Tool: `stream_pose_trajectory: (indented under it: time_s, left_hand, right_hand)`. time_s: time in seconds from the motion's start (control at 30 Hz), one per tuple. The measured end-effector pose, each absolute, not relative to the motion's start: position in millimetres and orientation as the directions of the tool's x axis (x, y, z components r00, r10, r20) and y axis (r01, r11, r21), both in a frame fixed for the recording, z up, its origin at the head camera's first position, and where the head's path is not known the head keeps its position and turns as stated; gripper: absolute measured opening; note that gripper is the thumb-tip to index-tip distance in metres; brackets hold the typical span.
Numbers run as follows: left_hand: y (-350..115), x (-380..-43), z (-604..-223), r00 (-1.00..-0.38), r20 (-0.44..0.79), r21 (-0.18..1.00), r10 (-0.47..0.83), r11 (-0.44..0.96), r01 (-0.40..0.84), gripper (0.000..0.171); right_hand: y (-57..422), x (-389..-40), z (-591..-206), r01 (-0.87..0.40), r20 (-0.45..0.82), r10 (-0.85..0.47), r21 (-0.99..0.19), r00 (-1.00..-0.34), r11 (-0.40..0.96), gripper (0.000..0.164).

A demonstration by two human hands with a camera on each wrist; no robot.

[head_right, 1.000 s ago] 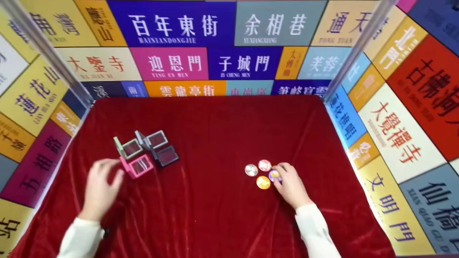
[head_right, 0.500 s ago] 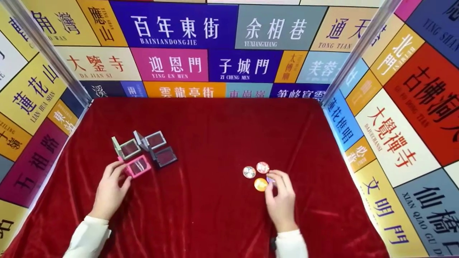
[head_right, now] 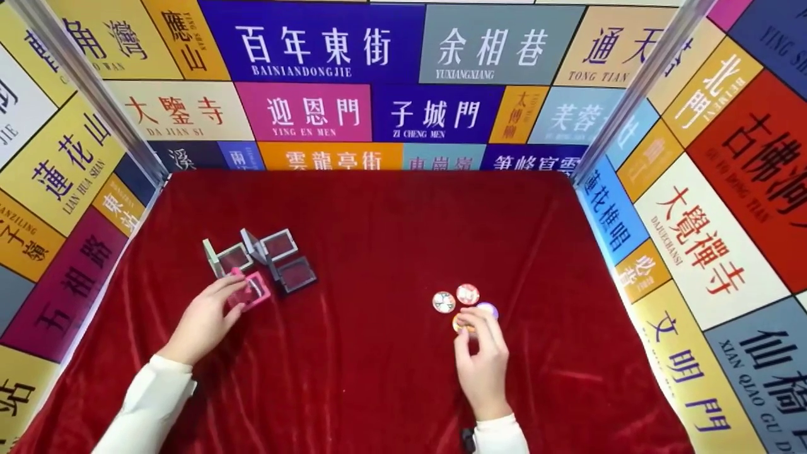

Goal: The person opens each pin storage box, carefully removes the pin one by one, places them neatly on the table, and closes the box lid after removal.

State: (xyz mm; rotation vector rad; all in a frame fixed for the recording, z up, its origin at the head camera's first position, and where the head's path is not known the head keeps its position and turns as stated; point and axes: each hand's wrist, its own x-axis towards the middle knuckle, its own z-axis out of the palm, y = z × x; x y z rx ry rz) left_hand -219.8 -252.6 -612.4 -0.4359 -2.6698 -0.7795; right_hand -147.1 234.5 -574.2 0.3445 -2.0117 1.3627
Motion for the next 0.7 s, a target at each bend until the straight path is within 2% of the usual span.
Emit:
stream_pose_trajectory:
  time_s: [0.17,0.5,0.7]
  left_hand:
    - [-249.8,-238.7,-609.5,-0.89,0.342,0.44,0.301,0.786,0.435,0.036]
    - [-254.2,-243.4,-619.7,-0.908,0.2,0.446,0.367,0.791,0.418,0.044]
    - [-251.4,-248.0,-620.1,-0.898,0.173,0.429,0.405,0.79,0.439,0.043]
  right_hand:
    - [236.9,-143.5,-574.2,-0.567,0.671,0.165,-0.712,-0.723,0.415,0.033]
    - [247.7,-136.0,-580.9,-0.542,0.666,0.195,-0.716,-0.72,0.441,0.033]
    - [249.5,-134.2,-582.2,-0.531,0.66,0.203,-0.72,-0.724,0.448,0.032]
